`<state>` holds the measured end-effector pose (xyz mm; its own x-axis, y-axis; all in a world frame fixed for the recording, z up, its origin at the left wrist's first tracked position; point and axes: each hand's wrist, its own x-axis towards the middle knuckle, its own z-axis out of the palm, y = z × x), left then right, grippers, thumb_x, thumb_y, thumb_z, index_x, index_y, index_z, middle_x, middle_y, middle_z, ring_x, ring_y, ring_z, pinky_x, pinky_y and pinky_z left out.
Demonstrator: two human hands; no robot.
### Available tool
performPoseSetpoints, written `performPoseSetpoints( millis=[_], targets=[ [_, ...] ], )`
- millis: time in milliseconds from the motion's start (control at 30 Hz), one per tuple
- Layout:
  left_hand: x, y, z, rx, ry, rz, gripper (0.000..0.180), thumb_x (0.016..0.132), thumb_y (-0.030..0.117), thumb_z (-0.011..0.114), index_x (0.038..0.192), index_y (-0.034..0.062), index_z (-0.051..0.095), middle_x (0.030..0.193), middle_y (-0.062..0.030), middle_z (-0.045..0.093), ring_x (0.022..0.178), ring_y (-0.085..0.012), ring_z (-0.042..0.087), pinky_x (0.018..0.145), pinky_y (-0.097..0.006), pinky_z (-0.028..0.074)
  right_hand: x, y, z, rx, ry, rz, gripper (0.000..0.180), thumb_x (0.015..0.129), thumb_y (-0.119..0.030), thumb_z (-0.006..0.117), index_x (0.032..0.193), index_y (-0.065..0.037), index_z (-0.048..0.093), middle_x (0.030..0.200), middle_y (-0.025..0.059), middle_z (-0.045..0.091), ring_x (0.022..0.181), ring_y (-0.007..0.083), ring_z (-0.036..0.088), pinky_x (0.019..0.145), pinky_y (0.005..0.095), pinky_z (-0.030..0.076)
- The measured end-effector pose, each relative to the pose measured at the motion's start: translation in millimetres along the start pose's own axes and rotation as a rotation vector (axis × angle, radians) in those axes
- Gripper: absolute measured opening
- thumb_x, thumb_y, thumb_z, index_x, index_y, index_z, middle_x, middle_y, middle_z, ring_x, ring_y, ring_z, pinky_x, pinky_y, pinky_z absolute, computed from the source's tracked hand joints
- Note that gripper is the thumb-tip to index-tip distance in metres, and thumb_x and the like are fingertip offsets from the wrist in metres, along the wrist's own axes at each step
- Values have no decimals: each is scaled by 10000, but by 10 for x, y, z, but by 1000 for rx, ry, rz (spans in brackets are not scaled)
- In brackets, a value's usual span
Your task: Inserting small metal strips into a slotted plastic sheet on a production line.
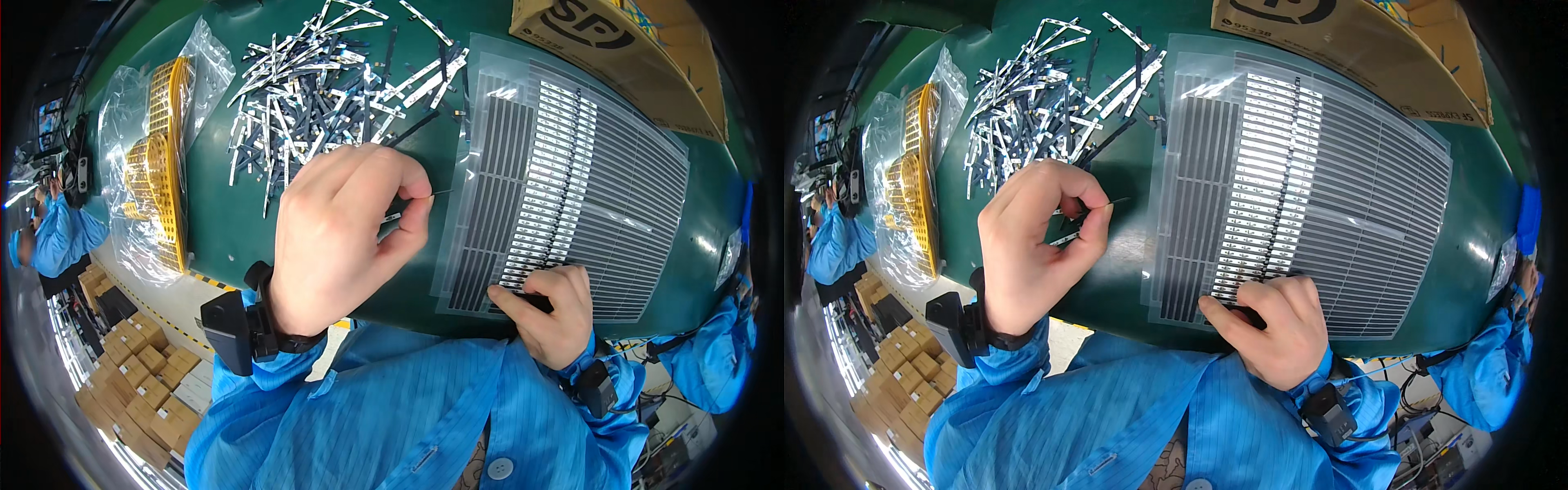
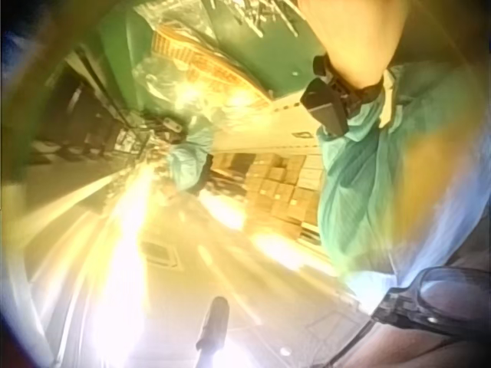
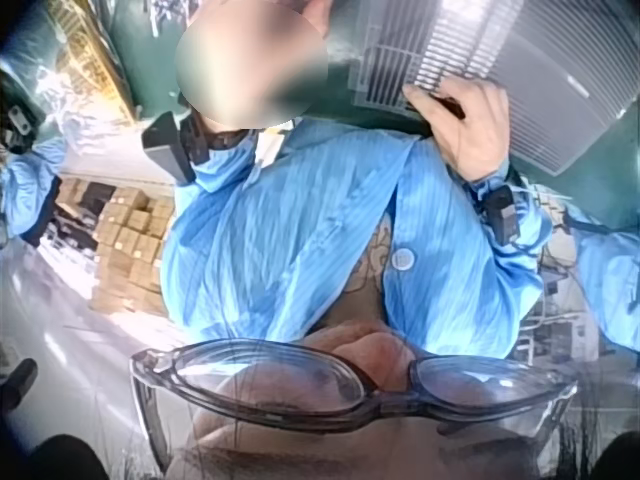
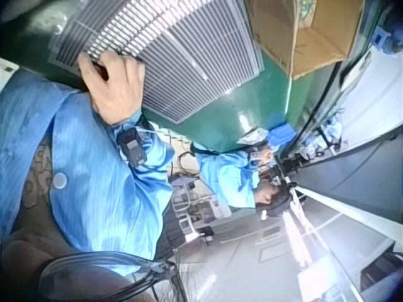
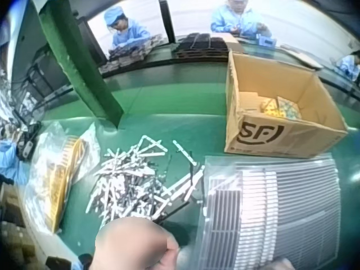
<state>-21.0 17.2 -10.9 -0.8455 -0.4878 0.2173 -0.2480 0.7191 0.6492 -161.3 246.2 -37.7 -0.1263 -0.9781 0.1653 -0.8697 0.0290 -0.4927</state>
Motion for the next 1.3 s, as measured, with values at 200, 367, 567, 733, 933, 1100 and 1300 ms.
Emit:
performPoseSetpoints(
  millis=[200,367,567,733,933,1100,1300],
  targets=[
    [-19,-5,-1,-26,8,-7,187,697,-99,688,791,19,576,770,-59,626,624,-156,556,585,-262,457,9,4,-8,25,4,-4,371,670,-69,681,1011,-186,765,922,10,547,773,181,497,698,322,392],
    [-24,-10,-4,-44,7,-4,186,697,-102,687,794,13,576,774,-65,626,628,-157,561,589,-263,461,7,-2,-20,34,0,1,372,652,-77,690,1002,-178,766,914,13,550,775,186,500,708,323,395],
    [-28,1,-7,-63,15,4,184,701,-106,683,801,10,582,777,-66,625,634,-160,567,592,-265,467,11,17,-43,78,23,-15,300,632,-89,712,925,-129,755,902,26,566,784,198,528,691,336,405],
    [-36,1,-13,-63,-21,8,193,704,-113,687,807,13,583,777,-63,622,638,-158,572,591,-264,471,23,9,-33,83,42,-12,291,608,-89,717,896,-115,747,901,32,569,778,204,536,684,341,409],
    [-43,2,7,-86,-48,-15,206,712,-114,695,825,16,582,786,-59,624,644,-156,577,596,-262,477,51,-5,-54,51,7,-9,307,611,-90,716,912,-133,751,886,26,552,752,193,522,673,336,402],
    [-44,0,15,-108,-52,-13,209,715,-113,693,829,23,583,796,-59,622,654,-159,581,599,-265,481,78,-16,-48,9,-6,-15,326,611,-95,715,930,-154,751,876,25,545,735,186,515,655,330,391],
    [-61,-31,23,-97,-54,-9,212,716,-107,693,835,28,582,799,-54,620,657,-168,585,597,-276,480,64,0,-33,45,-10,-2,353,614,-66,712,952,-157,759,857,28,532,724,194,504,634,338,388]
  ],
)
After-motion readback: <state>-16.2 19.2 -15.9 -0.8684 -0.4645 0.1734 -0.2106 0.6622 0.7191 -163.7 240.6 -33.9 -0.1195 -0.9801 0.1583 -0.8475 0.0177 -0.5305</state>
